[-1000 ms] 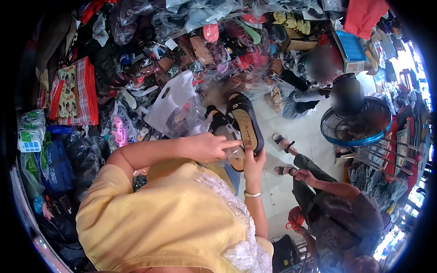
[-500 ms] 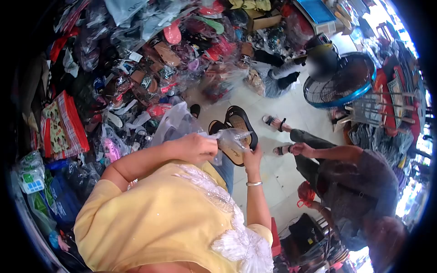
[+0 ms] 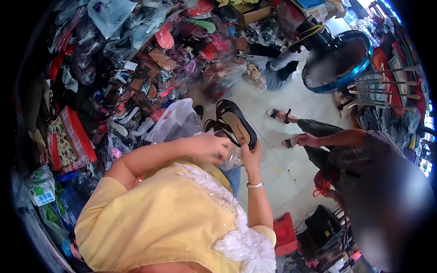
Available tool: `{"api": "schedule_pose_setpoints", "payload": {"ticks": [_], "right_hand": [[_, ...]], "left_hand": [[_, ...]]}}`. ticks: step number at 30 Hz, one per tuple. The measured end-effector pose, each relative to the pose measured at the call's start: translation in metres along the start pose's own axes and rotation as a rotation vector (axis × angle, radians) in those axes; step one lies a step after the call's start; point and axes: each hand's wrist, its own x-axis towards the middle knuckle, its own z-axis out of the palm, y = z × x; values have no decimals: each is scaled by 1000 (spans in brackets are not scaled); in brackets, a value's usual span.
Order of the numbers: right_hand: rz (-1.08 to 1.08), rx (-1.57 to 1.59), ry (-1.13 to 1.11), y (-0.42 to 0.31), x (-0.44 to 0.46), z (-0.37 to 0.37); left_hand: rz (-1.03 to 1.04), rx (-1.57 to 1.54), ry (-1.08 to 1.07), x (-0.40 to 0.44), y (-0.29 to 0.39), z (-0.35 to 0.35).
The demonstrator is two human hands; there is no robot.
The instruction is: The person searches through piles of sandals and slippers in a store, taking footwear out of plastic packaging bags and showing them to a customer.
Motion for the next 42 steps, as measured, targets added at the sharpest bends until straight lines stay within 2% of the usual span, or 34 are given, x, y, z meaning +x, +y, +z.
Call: {"api": "schedule_pose_setpoints", "payload": {"ticks": [2, 4, 5, 7, 9, 11, 12, 13, 14, 16, 18, 20, 22, 25, 27, 32, 34, 38, 40, 41, 42], "right_hand": [[28, -10, 62, 14, 4, -21], [28, -202, 88, 33, 11, -49], [31, -208, 107, 38, 14, -65], [221, -513, 65, 44, 22, -98], [81, -368, 29, 74, 38, -138], [230, -396, 21, 79, 55, -181], [142, -540, 135, 88, 58, -203], [213, -614, 280, 99, 61, -221], [77, -707, 455, 152, 72, -253], [168, -541, 580, 157, 63, -253], [302, -444, 466, 175, 51, -237], [319, -486, 303, 185, 25, -199], [264, -599, 193, 226, -2, -160], [407, -511, -46, 254, -46, -103], [494, -474, -119, 233, -69, -76], [502, -317, 0, 262, -79, -77], [545, -277, 127, 252, -71, -87], [435, -294, 324, 239, -57, -92], [444, -254, 303, 215, -50, -86], [462, -251, 288, 206, -50, -81], [480, -255, 271, 199, -50, -77]], "left_hand": [[84, -197, 225, -11, 1, 2], [139, -291, 411, -24, -6, -1], [91, -356, 445, -34, -8, -9], [-28, -492, 516, -58, -16, -19], [-147, -602, 605, -78, -27, -20], [-206, -645, 650, -96, -37, -17], [-194, -666, 712, -104, -43, -14], [-178, -684, 775, -109, -48, -12], [-181, -680, 770, -114, -51, -10], [-189, -760, 868, -123, -50, -7], [-171, -752, 919, -128, -54, -3], [-243, -823, 964, -141, -72, 5], [-262, -822, 1002, -142, -69, 5], [-268, -839, 1043, -143, -67, -1], [-229, -911, 1070, -143, -66, -4], [-329, -795, 1082, -188, -72, -2], [-481, -783, 1185, -210, -67, 2], [-507, -773, 1201, -247, -79, 27], [-513, -996, 1402, -252, -83, 36], [-498, -963, 1439, -267, -121, 52], [-495, -966, 1437, -262, -122, 43]]}}
